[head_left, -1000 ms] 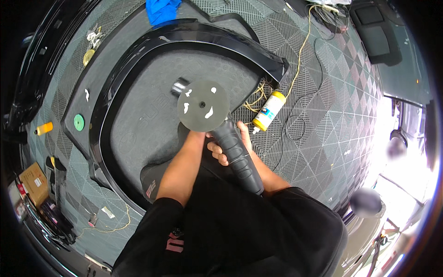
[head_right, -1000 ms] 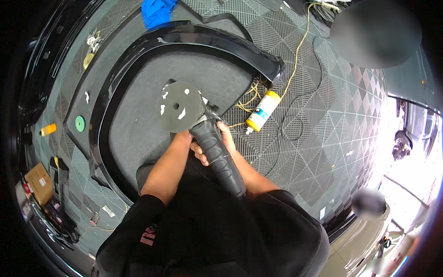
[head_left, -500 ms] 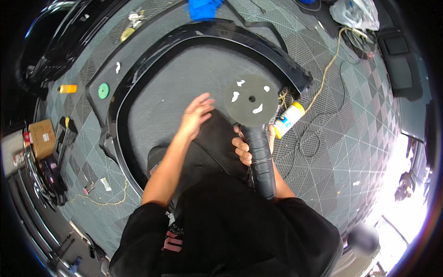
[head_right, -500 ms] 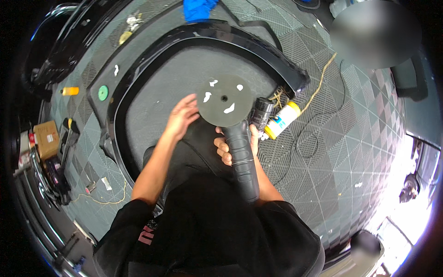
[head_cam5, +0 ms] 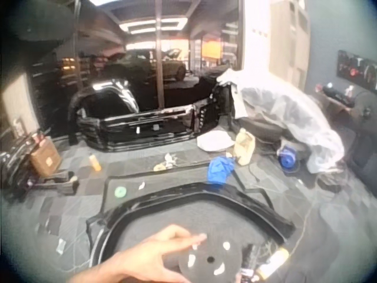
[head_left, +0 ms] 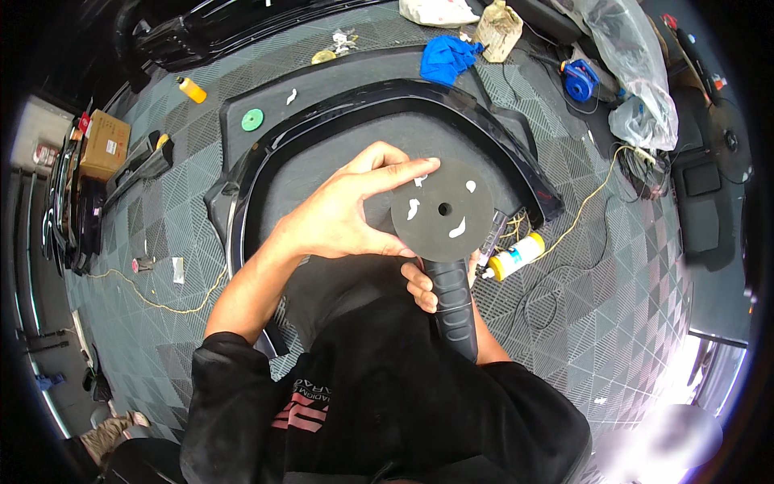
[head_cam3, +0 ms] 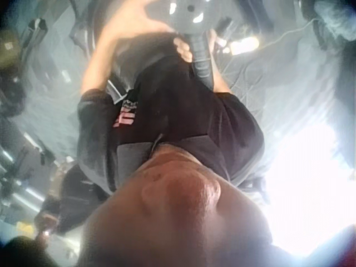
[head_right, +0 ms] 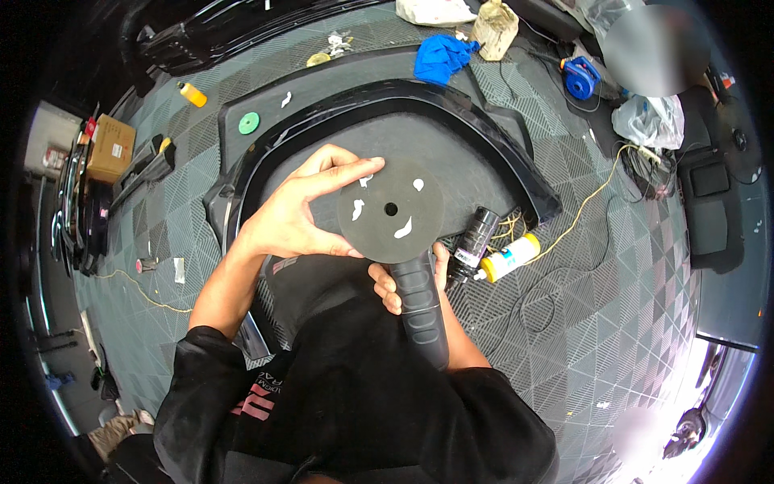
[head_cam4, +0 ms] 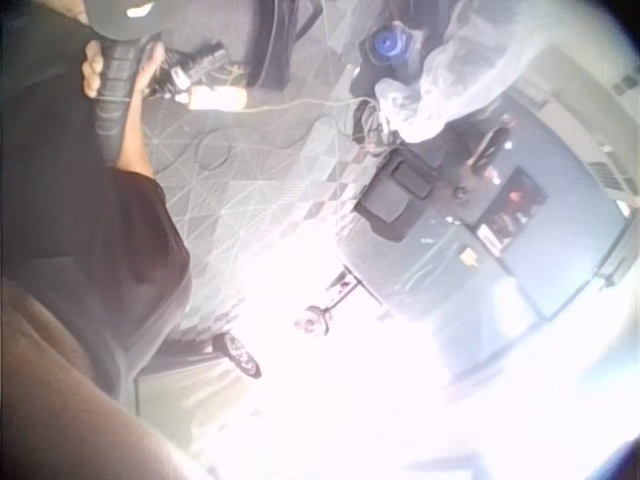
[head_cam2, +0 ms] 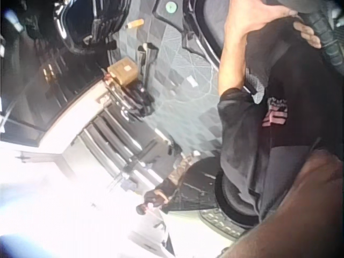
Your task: The person uses a rotary polisher with a foam pad to buff a detached black car bumper placed on a floor mat. They apply compound from a can, then move the polisher across the bumper surface in overlapping passes, occasionally wiping the surface with a cloth.
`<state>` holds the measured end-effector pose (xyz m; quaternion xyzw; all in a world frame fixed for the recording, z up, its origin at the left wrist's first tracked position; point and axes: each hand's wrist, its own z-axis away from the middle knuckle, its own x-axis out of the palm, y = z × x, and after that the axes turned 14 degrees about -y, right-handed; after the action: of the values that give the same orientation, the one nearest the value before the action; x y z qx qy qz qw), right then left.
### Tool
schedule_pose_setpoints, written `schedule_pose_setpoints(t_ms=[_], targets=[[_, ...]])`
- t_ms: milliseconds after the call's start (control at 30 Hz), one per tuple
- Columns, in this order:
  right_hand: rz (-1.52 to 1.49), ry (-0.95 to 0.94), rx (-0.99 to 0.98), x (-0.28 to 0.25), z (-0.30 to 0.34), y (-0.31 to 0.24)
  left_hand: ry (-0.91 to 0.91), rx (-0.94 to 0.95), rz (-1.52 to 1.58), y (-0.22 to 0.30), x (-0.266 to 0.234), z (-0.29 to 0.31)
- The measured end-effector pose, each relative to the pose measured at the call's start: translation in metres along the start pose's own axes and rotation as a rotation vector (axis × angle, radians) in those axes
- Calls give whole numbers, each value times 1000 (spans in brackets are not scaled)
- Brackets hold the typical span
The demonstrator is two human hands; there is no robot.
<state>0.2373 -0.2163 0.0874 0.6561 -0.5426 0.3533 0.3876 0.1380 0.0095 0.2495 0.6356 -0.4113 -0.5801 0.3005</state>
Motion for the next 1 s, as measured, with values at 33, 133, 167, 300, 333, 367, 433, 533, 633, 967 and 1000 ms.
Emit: schedule_pose_setpoints(t_ms=[33, 133, 167, 300, 333, 367, 433, 533, 633, 967, 1000], targets=[[10, 0, 15, 1, -1, 4, 5, 9, -20, 1, 3, 8], [-3, 7, 43, 6, 0, 14, 87, 102, -17, 7, 10, 30], [-10, -4, 62, 7, -1, 14, 112, 175, -49, 8, 9, 33], [36, 16, 99, 12, -1, 19, 223, 122, -113, 20, 19, 47], [41, 13, 102, 12, -1, 20, 208, 51, -37, 22, 25, 49], [45, 10, 104, 13, -1, 21, 191, 21, -59, 24, 29, 50], [52, 3, 106, 13, 0, 23, 256, 13, -58, 25, 39, 50], [30, 29, 97, 17, 1, 25, 244, 156, -108, 24, 45, 51], [29, -4, 57, 19, 1, 25, 306, 165, -38, 24, 51, 51], [41, -21, 68, 20, -1, 29, 375, 184, -62, 21, 67, 55], [57, 5, 70, 21, -1, 28, 411, 161, -24, 20, 68, 55]])
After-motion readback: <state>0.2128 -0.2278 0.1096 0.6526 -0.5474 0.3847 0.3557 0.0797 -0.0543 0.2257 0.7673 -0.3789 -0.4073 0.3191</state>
